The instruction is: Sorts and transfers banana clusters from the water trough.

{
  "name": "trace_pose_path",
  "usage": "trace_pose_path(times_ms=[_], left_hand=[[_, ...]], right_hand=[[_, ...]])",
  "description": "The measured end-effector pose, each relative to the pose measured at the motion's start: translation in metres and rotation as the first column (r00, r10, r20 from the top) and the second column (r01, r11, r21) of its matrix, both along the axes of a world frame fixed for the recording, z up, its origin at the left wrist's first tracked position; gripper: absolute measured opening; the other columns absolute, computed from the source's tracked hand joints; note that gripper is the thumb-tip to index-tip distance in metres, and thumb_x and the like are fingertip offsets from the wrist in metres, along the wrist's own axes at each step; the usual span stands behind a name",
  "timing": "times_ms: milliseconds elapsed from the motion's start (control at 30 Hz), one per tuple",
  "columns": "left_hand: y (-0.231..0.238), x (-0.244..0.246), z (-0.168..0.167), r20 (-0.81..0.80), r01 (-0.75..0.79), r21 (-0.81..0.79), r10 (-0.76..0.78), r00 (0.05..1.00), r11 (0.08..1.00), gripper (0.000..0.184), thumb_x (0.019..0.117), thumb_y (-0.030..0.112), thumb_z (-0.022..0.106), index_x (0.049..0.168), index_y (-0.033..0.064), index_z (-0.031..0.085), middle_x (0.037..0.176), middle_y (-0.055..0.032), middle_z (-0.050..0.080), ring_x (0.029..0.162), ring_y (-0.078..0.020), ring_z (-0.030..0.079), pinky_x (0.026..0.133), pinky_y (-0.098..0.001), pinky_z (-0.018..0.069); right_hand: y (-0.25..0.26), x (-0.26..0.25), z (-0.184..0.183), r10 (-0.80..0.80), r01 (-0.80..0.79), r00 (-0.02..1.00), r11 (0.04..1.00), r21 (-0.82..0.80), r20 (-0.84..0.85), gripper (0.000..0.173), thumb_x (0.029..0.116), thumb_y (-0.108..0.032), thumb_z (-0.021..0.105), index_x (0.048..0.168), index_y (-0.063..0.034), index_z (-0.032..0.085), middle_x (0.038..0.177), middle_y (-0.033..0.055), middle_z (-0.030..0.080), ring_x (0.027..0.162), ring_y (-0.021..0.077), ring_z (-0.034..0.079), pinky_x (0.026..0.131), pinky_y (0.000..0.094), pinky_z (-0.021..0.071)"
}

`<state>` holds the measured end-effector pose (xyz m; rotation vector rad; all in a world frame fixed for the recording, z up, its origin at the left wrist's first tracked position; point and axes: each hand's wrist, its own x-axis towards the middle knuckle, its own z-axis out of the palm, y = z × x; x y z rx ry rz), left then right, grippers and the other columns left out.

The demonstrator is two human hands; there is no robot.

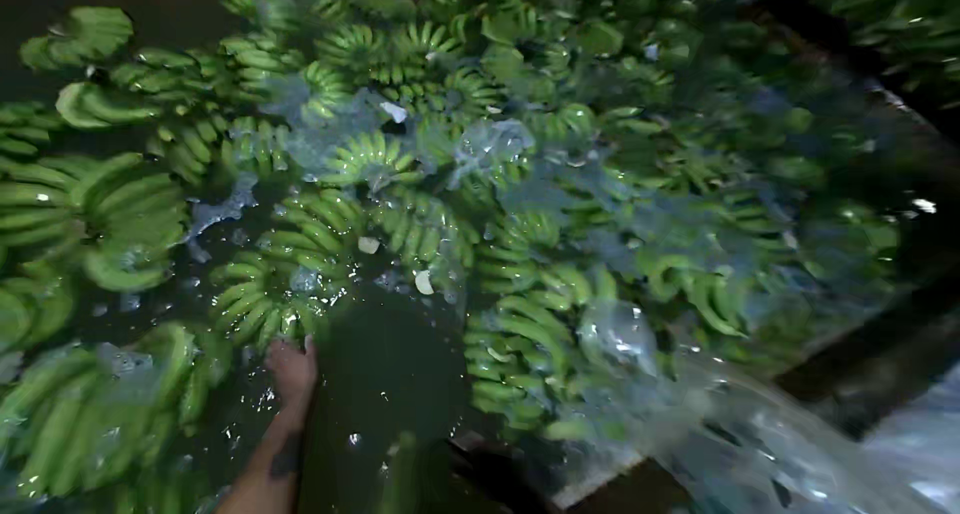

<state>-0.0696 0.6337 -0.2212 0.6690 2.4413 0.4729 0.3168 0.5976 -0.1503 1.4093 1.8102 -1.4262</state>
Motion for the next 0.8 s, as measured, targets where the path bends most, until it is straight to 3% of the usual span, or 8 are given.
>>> trace_pose_path(times_ms=[100,200,300,433,567,667,733,800], left_hand=[[0.019,-0.010,0.001,0.003,0.047,-0.007,-0.047,0.999,0.999,0.066,0.1063,0.047,0.048,0.148,-0.0037,0.043,0.141,-0.0307,0.054,0.130,-0.0452,0.055,0.108,-0.0603,0.0435],[0.024,-0.008,0.016,0.103,-0.081,0.093,0.071,0.992,0.992,0.059,0.1104,0.038,0.041,0.146,-0.0088,0.042,0.136,-0.0339,0.056,0.128,-0.0445,0.057,0.109,-0.0565,0.0433],[-0.014,0.006,0.024,0.301,-0.423,0.436,0.314,0.901,0.794,0.049,0.1130,0.019,0.029,0.148,-0.0147,0.034,0.147,-0.0351,0.045,0.138,-0.0360,0.047,0.118,-0.0427,0.0354],[-0.096,0.039,0.045,0.809,-0.894,0.342,0.393,0.436,0.289,0.059,0.1105,0.049,0.012,0.148,0.0112,0.038,0.133,-0.0103,0.057,0.116,-0.0188,0.061,0.094,-0.0447,0.0543],[-0.202,0.082,0.053,0.953,-0.936,-0.053,0.297,0.057,0.349,0.068,0.1064,0.059,0.007,0.146,0.0127,0.035,0.126,-0.0101,0.060,0.111,-0.0254,0.063,0.090,-0.0513,0.0559],[-0.239,0.083,0.039,0.801,-0.887,-0.027,0.541,0.257,0.461,0.065,0.1067,0.061,0.014,0.117,0.0113,0.054,0.086,-0.0011,0.066,0.074,-0.0150,0.067,0.068,-0.0414,0.0604],[-0.243,0.068,0.028,0.655,-0.715,0.098,0.496,0.570,0.693,0.057,0.1101,0.044,0.030,0.149,0.0040,0.043,0.134,-0.0106,0.060,0.117,-0.0145,0.060,0.101,-0.0354,0.0512],[-0.226,0.054,0.012,0.472,-0.615,-0.015,0.548,0.690,0.788,0.059,0.1067,0.039,0.051,0.143,-0.0069,0.046,0.136,-0.0268,0.056,0.122,-0.0317,0.058,0.105,-0.0481,0.0473]], right_hand=[[0.008,-0.046,-0.014,0.030,-0.019,0.996,0.992,-0.125,0.089,0.053,0.1042,-0.030,0.061,0.148,-0.0014,0.051,0.145,0.0264,0.055,0.135,0.0394,0.054,0.116,0.0539,0.0393],[-0.001,-0.055,-0.050,-0.078,0.098,0.989,0.982,-0.159,0.128,0.054,0.1057,-0.028,0.057,0.150,0.0005,0.048,0.145,0.0268,0.055,0.135,0.0374,0.054,0.116,0.0517,0.0392],[0.004,-0.067,-0.060,-0.301,0.296,0.954,0.945,-0.138,-0.014,0.043,0.1037,-0.030,0.061,0.131,0.0037,0.061,0.116,0.0240,0.068,0.102,0.0323,0.067,0.094,0.0497,0.0537],[0.015,-0.116,-0.043,-0.660,0.636,0.750,0.736,-0.234,-0.037,0.039,0.1058,-0.028,0.059,0.134,-0.0016,0.059,0.101,0.0123,0.068,0.066,0.0147,0.056,0.062,0.0333,0.0497],[0.009,-0.174,-0.047,-0.916,0.807,0.395,0.305,-0.506,0.078,0.034,0.1082,-0.042,0.049,0.114,-0.0103,0.059,0.067,-0.0029,0.050,0.048,0.0043,0.042,0.044,0.0203,0.0381],[0.005,-0.191,-0.062,-0.846,0.745,0.524,0.396,-0.537,0.103,0.044,0.1070,-0.052,0.045,0.124,-0.0134,0.060,0.078,0.0015,0.055,0.057,0.0092,0.048,0.050,0.0264,0.0436],[-0.002,-0.188,-0.068,-0.711,0.630,0.697,0.548,-0.550,0.091,0.048,0.1100,-0.048,0.040,0.131,-0.0088,0.059,0.086,0.0038,0.056,0.062,0.0105,0.049,0.056,0.0284,0.0452],[-0.016,-0.184,-0.082,-0.718,0.613,0.688,0.500,-0.611,0.103,0.042,0.1112,-0.046,0.037,0.107,-0.0086,0.057,0.067,-0.0019,0.047,0.050,0.0066,0.044,0.047,0.0228,0.0422]])
